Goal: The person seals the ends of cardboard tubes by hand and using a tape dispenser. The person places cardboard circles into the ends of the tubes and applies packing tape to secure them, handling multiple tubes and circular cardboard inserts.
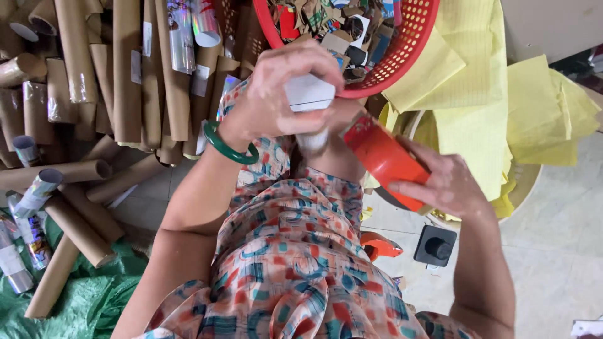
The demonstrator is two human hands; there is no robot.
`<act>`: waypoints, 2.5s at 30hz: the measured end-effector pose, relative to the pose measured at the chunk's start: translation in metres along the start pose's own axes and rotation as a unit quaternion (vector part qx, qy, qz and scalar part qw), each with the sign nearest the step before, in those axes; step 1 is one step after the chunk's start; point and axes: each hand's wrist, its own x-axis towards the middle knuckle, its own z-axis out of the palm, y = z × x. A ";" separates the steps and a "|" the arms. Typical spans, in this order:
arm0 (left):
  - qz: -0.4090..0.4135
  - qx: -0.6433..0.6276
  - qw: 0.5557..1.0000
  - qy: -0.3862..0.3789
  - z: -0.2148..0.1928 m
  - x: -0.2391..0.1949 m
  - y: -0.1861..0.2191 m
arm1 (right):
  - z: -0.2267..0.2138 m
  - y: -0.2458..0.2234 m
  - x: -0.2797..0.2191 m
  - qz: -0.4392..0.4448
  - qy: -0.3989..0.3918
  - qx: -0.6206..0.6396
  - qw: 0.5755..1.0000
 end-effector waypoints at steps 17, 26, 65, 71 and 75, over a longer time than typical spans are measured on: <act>-0.255 -0.121 0.959 0.019 0.103 -0.079 -0.009 | 0.031 0.018 -0.033 0.119 0.082 0.217 0.965; -0.308 -0.076 0.933 -0.169 0.109 -0.153 -0.046 | 0.039 0.054 -0.048 0.118 0.145 0.320 0.929; -0.254 -0.200 0.878 0.353 -0.051 -0.116 -0.094 | 0.112 0.014 0.041 0.293 0.315 0.457 0.779; -0.270 -0.256 0.859 0.352 -0.042 -0.110 -0.099 | 0.135 -0.044 0.073 0.190 0.164 0.493 0.833; -0.305 -0.230 0.872 0.307 -0.025 -0.109 -0.094 | 0.160 -0.039 0.071 0.190 0.162 0.501 0.829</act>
